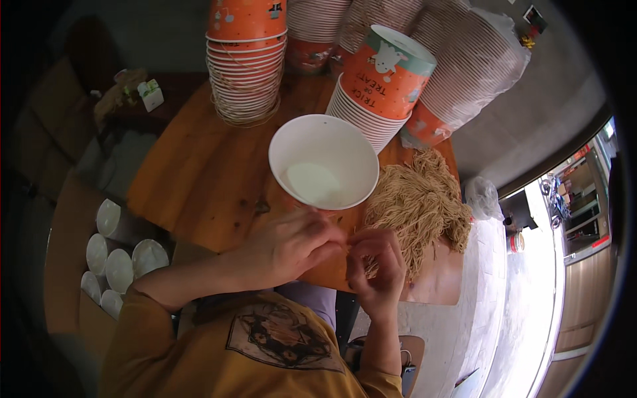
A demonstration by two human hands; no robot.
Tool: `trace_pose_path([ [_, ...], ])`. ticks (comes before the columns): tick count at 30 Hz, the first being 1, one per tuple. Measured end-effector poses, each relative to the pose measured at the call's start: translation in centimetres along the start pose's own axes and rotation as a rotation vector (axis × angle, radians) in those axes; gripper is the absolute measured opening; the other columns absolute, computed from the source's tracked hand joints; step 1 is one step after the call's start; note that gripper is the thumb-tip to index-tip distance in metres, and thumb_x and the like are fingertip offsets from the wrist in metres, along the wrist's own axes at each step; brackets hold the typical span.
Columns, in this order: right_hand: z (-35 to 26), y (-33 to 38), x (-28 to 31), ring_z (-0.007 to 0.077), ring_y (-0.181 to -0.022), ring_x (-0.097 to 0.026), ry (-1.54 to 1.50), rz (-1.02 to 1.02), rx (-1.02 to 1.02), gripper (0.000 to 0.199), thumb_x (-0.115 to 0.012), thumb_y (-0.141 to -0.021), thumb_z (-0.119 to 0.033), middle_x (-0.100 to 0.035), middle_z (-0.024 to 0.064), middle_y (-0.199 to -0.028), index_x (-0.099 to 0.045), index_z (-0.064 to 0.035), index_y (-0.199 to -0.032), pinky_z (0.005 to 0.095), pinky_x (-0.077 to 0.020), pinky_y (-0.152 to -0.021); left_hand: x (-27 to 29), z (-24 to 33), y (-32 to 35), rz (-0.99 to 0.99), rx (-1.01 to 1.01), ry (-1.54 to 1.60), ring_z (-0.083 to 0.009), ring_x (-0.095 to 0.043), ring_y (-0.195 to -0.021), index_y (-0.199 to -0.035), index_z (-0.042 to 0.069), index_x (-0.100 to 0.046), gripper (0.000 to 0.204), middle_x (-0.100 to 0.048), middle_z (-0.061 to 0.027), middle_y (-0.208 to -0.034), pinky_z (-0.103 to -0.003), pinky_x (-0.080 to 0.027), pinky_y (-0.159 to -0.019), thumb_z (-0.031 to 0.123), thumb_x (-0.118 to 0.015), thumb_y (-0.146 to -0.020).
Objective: Assembling decorative Halloween paper cups by inserting white bowl liners and securing them with thin elastic bands.
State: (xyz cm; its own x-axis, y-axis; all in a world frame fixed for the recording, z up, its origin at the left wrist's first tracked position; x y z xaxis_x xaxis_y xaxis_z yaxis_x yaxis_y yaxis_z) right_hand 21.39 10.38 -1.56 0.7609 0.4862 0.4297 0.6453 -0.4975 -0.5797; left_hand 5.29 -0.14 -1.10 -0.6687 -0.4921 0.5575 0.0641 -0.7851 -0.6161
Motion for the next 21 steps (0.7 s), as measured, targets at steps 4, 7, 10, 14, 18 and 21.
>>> trace_pose_path([
  [4, -0.5, 0.2, -0.9, 0.0216, -0.075, -0.059, -0.026, -0.077, -0.095, 0.017, -0.067, -0.076, 0.003, -0.061, 0.0087, -0.091, -0.057, -0.0036, -0.087, 0.0312, -0.0484, -0.066, 0.8, -0.7, 1.0, -0.103, 0.059, 0.054, -0.0289, -0.058, -0.089, -0.092, 0.004, -0.055, 0.017, -0.058, -0.0090, -0.092, -0.038, -0.049, -0.073, 0.009, -0.069, -0.084],
  [7, -0.2, 0.4, -1.3, 0.0202, -0.067, -0.058, -0.040, -0.142, -0.176, 0.016, -0.066, -0.078, 0.003, -0.060, 0.0086, -0.087, -0.054, -0.0032, -0.087, 0.0296, -0.0472, -0.059, 1.0, -1.2, 1.9, -0.118, 0.079, -0.003, -0.0288, -0.056, -0.085, -0.092, 0.004, -0.056, 0.016, -0.056, -0.0091, -0.089, -0.039, -0.047, -0.072, 0.009, -0.069, -0.084],
  [10, 0.0, 0.7, -2.0, 0.0187, -0.062, -0.057, -0.021, -0.181, -0.179, 0.015, -0.067, -0.080, 0.001, -0.058, 0.0086, -0.083, -0.055, -0.0029, -0.088, 0.0291, -0.0465, -0.055, 1.3, -1.5, 1.9, -0.110, 0.081, -0.036, -0.0287, -0.056, -0.085, -0.091, 0.004, -0.055, 0.015, -0.054, -0.0090, -0.087, -0.039, -0.047, -0.074, 0.008, -0.068, -0.084],
  [14, 0.3, 0.9, -3.4, 0.0093, -0.060, -0.051, -0.013, -0.094, -0.178, 0.008, -0.066, -0.084, 0.001, -0.055, 0.0029, -0.072, -0.060, -0.0010, -0.089, 0.0226, -0.0407, -0.054, 1.8, -1.6, 1.5, -0.161, 0.129, -0.063, -0.0286, -0.056, -0.085, -0.090, 0.003, -0.054, 0.014, -0.054, -0.0091, -0.087, -0.039, -0.047, -0.074, 0.007, -0.067, -0.085],
  [18, -0.2, 0.5, -3.6, 0.0090, -0.058, -0.051, -0.051, -0.072, -0.251, 0.005, -0.067, -0.085, -0.001, -0.054, 0.0025, -0.071, -0.063, -0.0010, -0.088, 0.0221, -0.0406, -0.054, 1.6, -1.6, 1.2, -0.169, 0.168, 0.012, -0.0289, -0.055, -0.086, -0.090, 0.003, -0.052, 0.014, -0.053, -0.0098, -0.089, -0.039, -0.047, -0.076, 0.007, -0.065, -0.086],
  [21, 0.0, 0.5, -3.9, 0.0077, -0.057, -0.049, -0.123, -0.031, -0.286, 0.007, -0.069, -0.085, -0.002, -0.054, 0.0018, -0.070, -0.063, -0.0006, -0.089, 0.0214, -0.0396, -0.054, 1.5, -1.6, 1.1, -0.150, 0.171, 0.041, -0.0290, -0.055, -0.087, -0.091, 0.003, -0.052, 0.014, -0.053, -0.0100, -0.091, -0.039, -0.046, -0.077, 0.006, -0.064, -0.087],
])
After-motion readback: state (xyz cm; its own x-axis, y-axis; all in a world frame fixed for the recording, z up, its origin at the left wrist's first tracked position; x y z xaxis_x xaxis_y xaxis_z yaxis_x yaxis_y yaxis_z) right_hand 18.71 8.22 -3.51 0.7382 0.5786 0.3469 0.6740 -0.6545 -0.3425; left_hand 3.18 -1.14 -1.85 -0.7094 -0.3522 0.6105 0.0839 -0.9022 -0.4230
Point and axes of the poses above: each hand's wrist, its own y-axis away from the middle knuckle, its own x-axis out of the back of the hand, z = x × y, the point moved 1 cm from there along -y, towards the middle knuckle
